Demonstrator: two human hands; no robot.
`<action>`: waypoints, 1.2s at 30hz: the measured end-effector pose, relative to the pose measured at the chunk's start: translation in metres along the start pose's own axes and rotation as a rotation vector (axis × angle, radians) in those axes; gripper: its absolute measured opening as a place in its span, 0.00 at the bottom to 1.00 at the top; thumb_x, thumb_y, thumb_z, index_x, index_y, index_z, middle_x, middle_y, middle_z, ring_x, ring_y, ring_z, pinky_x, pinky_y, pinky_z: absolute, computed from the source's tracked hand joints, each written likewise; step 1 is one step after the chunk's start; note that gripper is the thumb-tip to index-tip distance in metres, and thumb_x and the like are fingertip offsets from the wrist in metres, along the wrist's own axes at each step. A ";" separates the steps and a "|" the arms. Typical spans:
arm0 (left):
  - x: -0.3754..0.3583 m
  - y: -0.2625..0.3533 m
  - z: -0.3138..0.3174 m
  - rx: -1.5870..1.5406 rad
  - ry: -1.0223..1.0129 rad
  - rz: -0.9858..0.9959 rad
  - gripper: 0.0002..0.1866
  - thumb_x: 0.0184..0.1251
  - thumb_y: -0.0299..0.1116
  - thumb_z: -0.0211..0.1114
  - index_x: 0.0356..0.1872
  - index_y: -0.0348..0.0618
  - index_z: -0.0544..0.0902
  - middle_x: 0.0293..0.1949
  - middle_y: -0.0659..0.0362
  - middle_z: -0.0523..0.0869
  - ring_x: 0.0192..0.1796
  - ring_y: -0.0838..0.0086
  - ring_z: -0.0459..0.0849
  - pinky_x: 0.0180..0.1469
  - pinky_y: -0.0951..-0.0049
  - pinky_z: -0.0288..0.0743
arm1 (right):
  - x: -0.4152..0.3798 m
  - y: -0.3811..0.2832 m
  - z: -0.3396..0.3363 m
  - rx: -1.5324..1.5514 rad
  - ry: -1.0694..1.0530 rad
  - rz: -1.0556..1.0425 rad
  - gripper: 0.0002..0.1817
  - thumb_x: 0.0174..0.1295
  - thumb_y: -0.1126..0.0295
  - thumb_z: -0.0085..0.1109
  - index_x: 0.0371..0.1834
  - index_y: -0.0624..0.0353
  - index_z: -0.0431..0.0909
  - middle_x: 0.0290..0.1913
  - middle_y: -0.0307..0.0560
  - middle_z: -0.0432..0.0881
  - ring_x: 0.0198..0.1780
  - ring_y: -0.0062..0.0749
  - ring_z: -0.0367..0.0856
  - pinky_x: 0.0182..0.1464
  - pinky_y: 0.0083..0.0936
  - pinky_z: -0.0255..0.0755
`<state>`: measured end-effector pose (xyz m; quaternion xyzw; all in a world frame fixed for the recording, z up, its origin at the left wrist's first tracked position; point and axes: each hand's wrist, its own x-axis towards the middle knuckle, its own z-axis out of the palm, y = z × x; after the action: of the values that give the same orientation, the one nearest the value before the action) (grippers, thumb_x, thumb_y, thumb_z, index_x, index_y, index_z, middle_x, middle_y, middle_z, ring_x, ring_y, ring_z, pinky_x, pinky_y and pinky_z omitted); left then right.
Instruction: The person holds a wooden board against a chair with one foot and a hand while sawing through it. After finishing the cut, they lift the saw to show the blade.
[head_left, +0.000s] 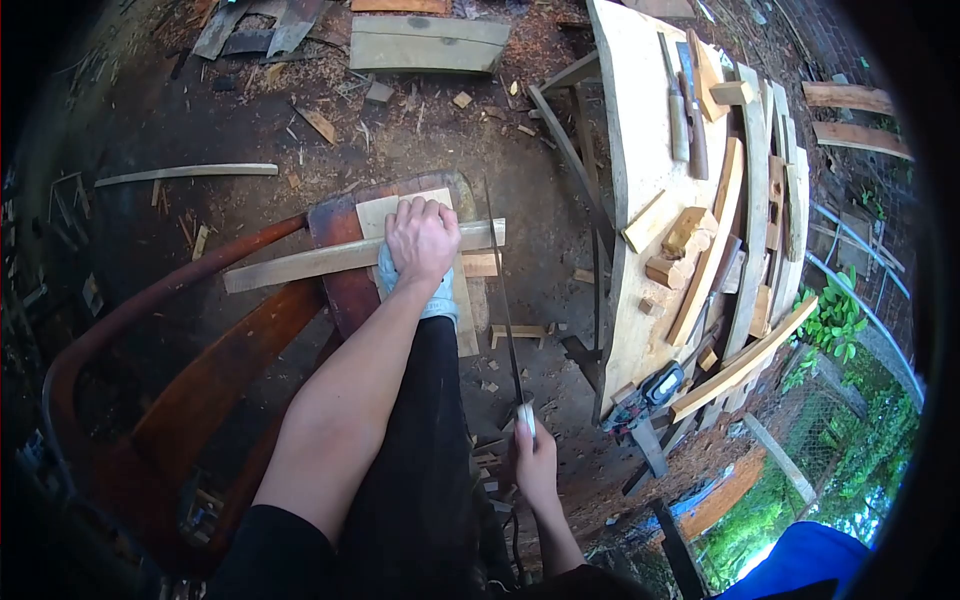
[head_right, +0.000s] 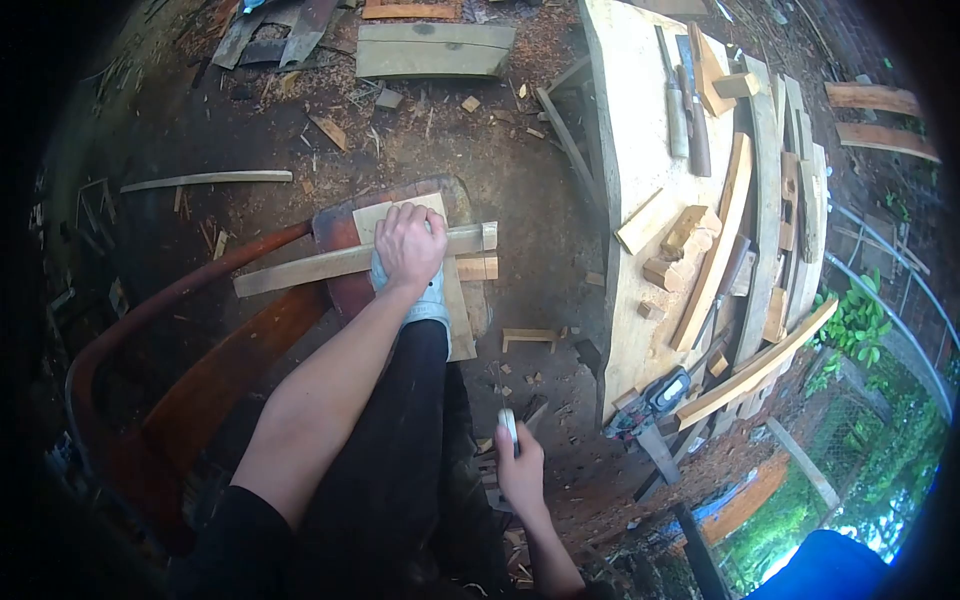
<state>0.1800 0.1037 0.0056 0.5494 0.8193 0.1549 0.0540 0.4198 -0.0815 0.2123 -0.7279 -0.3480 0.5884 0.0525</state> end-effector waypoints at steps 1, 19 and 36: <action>0.000 0.000 -0.001 -0.006 0.005 0.005 0.12 0.66 0.36 0.63 0.26 0.43 0.88 0.32 0.56 0.88 0.42 0.61 0.85 0.46 0.57 0.75 | 0.024 0.000 0.007 -0.053 0.011 -0.051 0.23 0.82 0.53 0.55 0.41 0.67 0.80 0.25 0.48 0.76 0.31 0.28 0.76 0.38 0.34 0.72; 0.000 -0.002 0.001 -0.008 -0.011 -0.016 0.13 0.65 0.37 0.63 0.25 0.44 0.88 0.32 0.57 0.88 0.42 0.61 0.85 0.47 0.57 0.74 | 0.139 -0.046 0.064 0.096 0.038 -0.010 0.32 0.82 0.44 0.50 0.35 0.68 0.77 0.24 0.50 0.78 0.30 0.30 0.76 0.36 0.35 0.72; -0.003 0.001 -0.005 -0.045 0.057 0.032 0.11 0.65 0.36 0.64 0.26 0.43 0.88 0.32 0.56 0.88 0.41 0.60 0.85 0.45 0.56 0.76 | 0.187 -0.029 0.077 0.031 0.127 -0.268 0.28 0.81 0.50 0.55 0.34 0.68 0.73 0.23 0.52 0.72 0.30 0.32 0.69 0.36 0.40 0.69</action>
<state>0.1803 0.1005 0.0106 0.5565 0.8079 0.1896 0.0405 0.3507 0.0213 0.0496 -0.7098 -0.4290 0.5341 0.1639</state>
